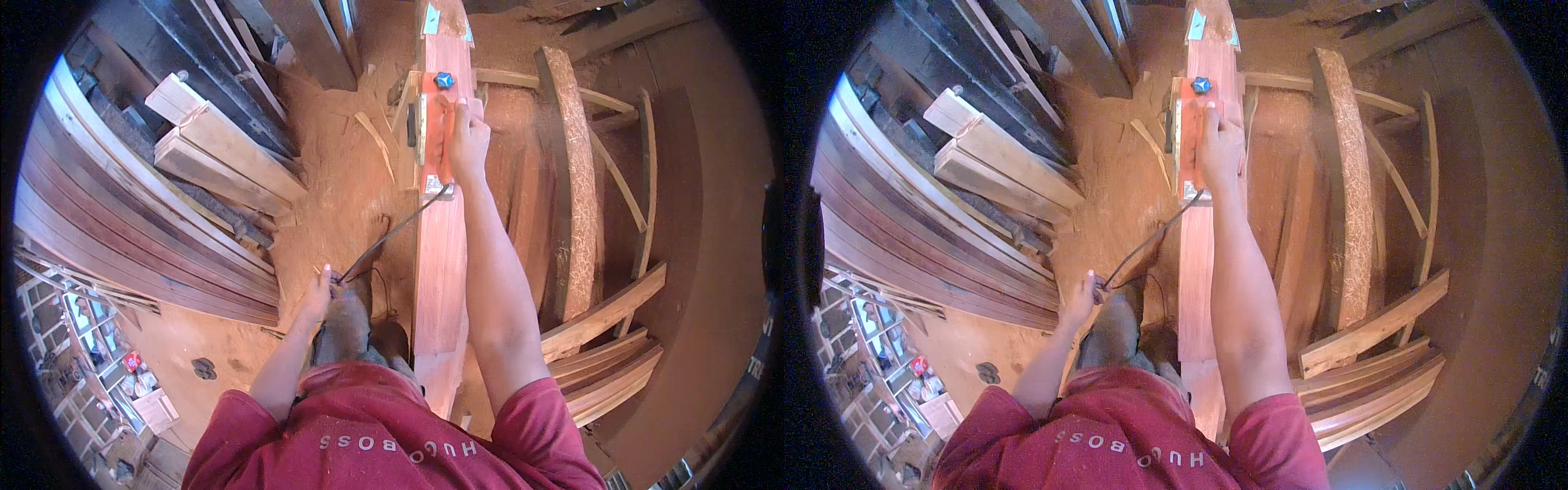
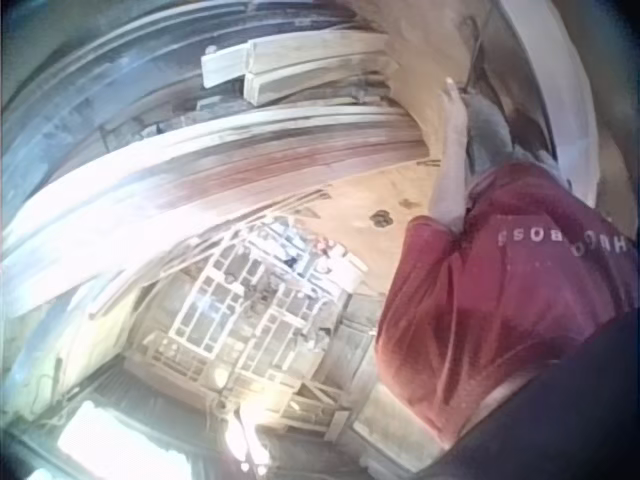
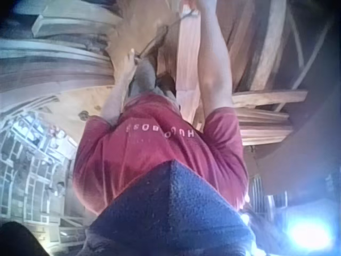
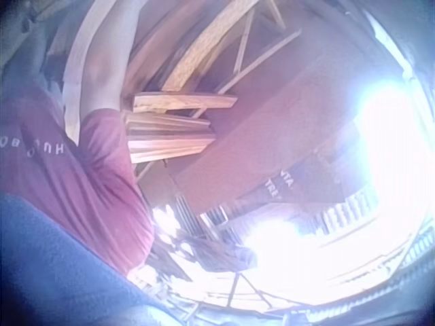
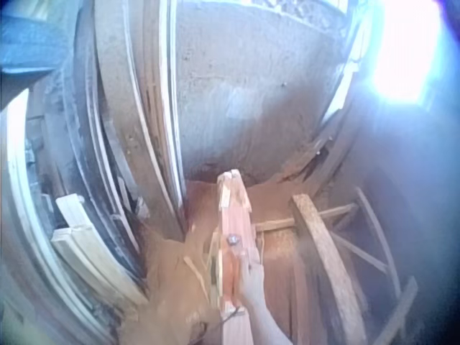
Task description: The person uses a circular saw to cut a piece of wood, then uses a power planer to smooth the surface of the wood.
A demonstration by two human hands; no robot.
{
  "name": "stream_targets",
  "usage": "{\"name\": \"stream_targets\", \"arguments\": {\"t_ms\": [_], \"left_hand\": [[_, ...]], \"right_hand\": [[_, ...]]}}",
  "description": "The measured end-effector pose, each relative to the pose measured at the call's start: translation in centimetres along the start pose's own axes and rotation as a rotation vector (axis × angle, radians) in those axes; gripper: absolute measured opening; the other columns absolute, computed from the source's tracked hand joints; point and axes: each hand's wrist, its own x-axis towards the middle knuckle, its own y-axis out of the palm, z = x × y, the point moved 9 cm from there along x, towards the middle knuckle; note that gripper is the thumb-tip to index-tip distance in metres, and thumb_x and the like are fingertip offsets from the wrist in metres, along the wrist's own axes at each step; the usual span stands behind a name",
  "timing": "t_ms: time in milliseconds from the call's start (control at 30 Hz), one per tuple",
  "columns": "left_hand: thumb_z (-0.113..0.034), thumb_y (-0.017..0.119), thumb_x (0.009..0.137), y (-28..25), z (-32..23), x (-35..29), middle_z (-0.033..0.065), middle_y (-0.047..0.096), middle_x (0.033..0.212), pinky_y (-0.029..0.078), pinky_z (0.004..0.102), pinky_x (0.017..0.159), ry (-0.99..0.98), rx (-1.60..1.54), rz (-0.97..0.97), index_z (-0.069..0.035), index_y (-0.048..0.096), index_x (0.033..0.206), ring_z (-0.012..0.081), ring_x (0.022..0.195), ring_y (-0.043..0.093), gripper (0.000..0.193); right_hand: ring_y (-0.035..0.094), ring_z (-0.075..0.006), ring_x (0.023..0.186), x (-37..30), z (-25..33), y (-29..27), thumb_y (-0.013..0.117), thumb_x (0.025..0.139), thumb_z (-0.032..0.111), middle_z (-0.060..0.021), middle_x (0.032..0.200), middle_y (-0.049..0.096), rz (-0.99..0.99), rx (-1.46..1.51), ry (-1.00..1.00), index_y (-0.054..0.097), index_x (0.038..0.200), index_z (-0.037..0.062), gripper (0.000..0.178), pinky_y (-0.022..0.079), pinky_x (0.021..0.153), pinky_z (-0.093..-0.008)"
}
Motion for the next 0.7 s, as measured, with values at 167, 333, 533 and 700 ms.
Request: {"name": "stream_targets", "arguments": {"t_ms": [167,333,533,700], "left_hand": [[-0.053,0.026,0.106,0.6,-2.3,2.3,0.0063,0.069,0.087,0.045,0.0289,0.066,-0.031,-0.111,-0.042,-0.002,0.065,0.102,0.0123,0.066,0.052,0.064],[-0.056,0.027,0.105,1.9,-4.7,5.8,0.0054,0.070,0.089,0.044,0.0280,0.064,-0.013,-0.191,-0.032,-0.003,0.064,0.106,0.0111,0.065,0.051,0.065],[-0.060,0.022,0.104,2.2,-6.9,8.0,0.0062,0.069,0.098,0.044,0.0280,0.066,0.047,-0.335,0.011,-0.005,0.061,0.112,0.0114,0.067,0.053,0.068],[-0.068,0.020,0.100,2.7,-8.3,9.3,0.0088,0.065,0.096,0.046,0.0334,0.075,0.068,-0.412,0.069,-0.004,0.056,0.114,0.0180,0.079,0.059,0.075]], "right_hand": [[0.058,-0.0222,0.068,5.6,1.9,2.2,0.046,0.102,0.045,-0.0192,0.067,0.059,0.011,-0.047,0.000,0.065,0.079,-0.0069,0.060,0.045,0.065,-0.0401],[0.066,-0.0336,0.091,12.5,2.4,3.3,0.044,0.101,0.046,-0.0250,0.099,0.067,-0.134,-0.036,-0.189,0.069,0.104,-0.0010,0.053,0.047,0.079,-0.0404],[0.059,-0.0429,0.113,17.9,3.3,6.9,0.049,0.097,0.054,-0.0291,0.113,0.062,-0.064,-0.015,-0.134,0.067,0.106,-0.0032,0.061,0.046,0.093,-0.0454],[0.062,-0.0414,0.104,22.0,2.5,6.2,0.047,0.098,0.055,-0.0264,0.107,0.065,-0.064,-0.095,-0.157,0.067,0.106,-0.0013,0.060,0.048,0.086,-0.0468]]}}
